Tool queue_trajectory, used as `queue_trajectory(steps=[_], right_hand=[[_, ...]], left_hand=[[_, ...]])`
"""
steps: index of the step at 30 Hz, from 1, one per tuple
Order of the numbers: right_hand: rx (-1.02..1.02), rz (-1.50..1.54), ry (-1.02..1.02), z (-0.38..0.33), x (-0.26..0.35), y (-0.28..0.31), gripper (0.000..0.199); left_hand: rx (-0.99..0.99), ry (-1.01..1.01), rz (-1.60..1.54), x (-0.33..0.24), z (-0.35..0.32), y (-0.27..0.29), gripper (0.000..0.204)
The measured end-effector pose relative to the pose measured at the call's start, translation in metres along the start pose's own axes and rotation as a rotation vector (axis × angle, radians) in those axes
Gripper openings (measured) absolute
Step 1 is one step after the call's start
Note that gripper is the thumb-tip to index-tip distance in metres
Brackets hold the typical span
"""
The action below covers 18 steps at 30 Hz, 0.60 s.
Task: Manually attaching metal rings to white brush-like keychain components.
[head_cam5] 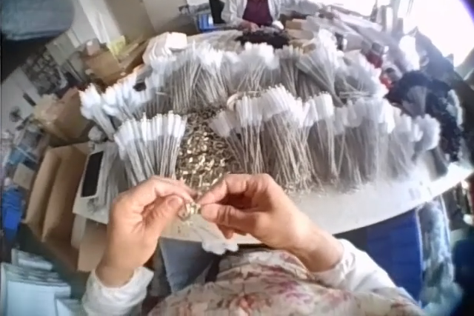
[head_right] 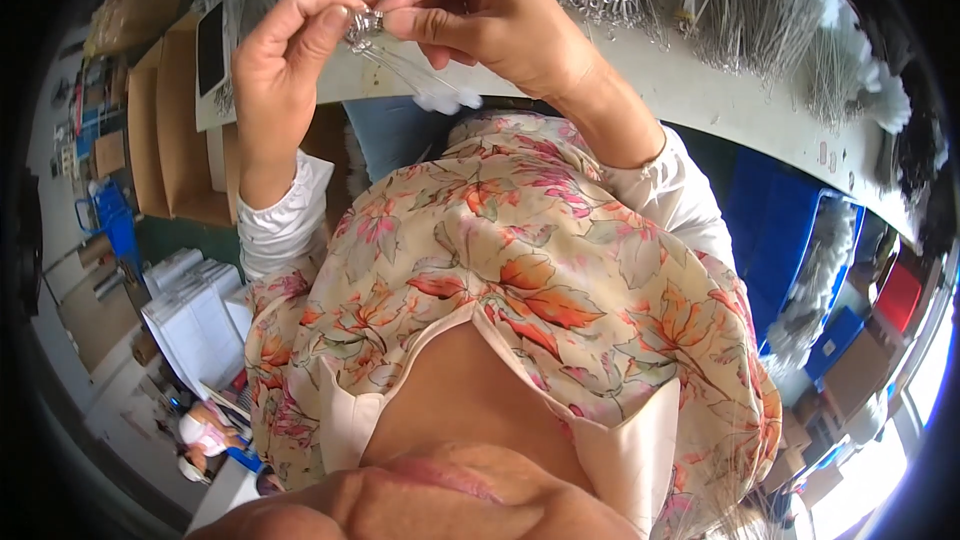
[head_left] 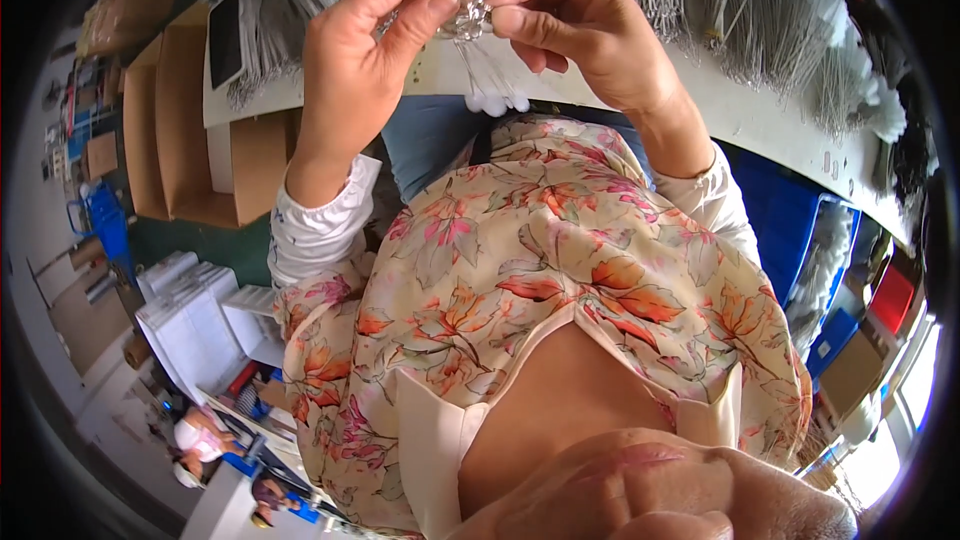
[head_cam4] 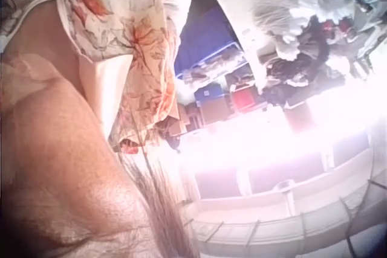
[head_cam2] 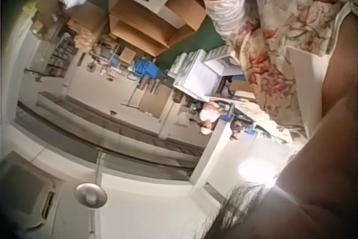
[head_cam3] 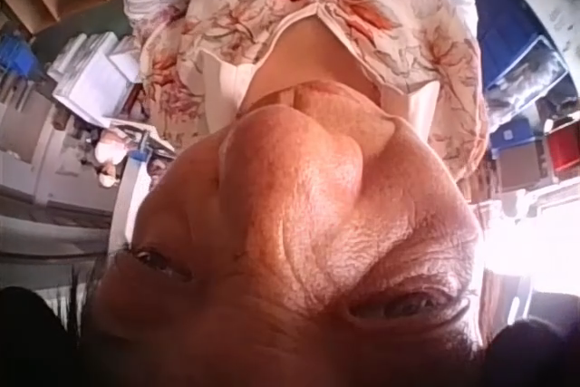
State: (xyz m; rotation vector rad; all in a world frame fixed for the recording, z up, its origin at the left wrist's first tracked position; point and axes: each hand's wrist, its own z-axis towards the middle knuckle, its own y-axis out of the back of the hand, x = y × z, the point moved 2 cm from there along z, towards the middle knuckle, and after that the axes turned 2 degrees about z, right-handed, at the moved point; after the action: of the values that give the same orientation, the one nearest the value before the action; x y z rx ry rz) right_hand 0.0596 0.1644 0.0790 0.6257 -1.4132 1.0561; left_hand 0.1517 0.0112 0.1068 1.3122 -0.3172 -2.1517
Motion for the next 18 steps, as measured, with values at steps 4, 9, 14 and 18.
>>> queue_trajectory(steps=[4, 9, 14, 18], right_hand=[[-0.039, 0.017, 0.123, 0.004, -0.011, -0.027, 0.013], [-0.017, 0.002, 0.164, 0.023, -0.031, -0.060, 0.015], [0.055, -0.118, 0.018, 0.016, -0.058, -0.059, 0.016], [0.089, -0.143, -0.146, 0.015, -0.076, -0.051, 0.013]], left_hand=[[-0.173, 0.216, -0.777, -0.010, -0.012, 0.004, 0.022], [-0.389, 0.231, -0.671, -0.007, -0.038, 0.037, 0.018], [-0.331, 0.412, -0.336, -0.030, -0.094, 0.112, 0.017], [-0.060, 0.732, 0.105, 0.003, -0.138, 0.112, 0.019]])
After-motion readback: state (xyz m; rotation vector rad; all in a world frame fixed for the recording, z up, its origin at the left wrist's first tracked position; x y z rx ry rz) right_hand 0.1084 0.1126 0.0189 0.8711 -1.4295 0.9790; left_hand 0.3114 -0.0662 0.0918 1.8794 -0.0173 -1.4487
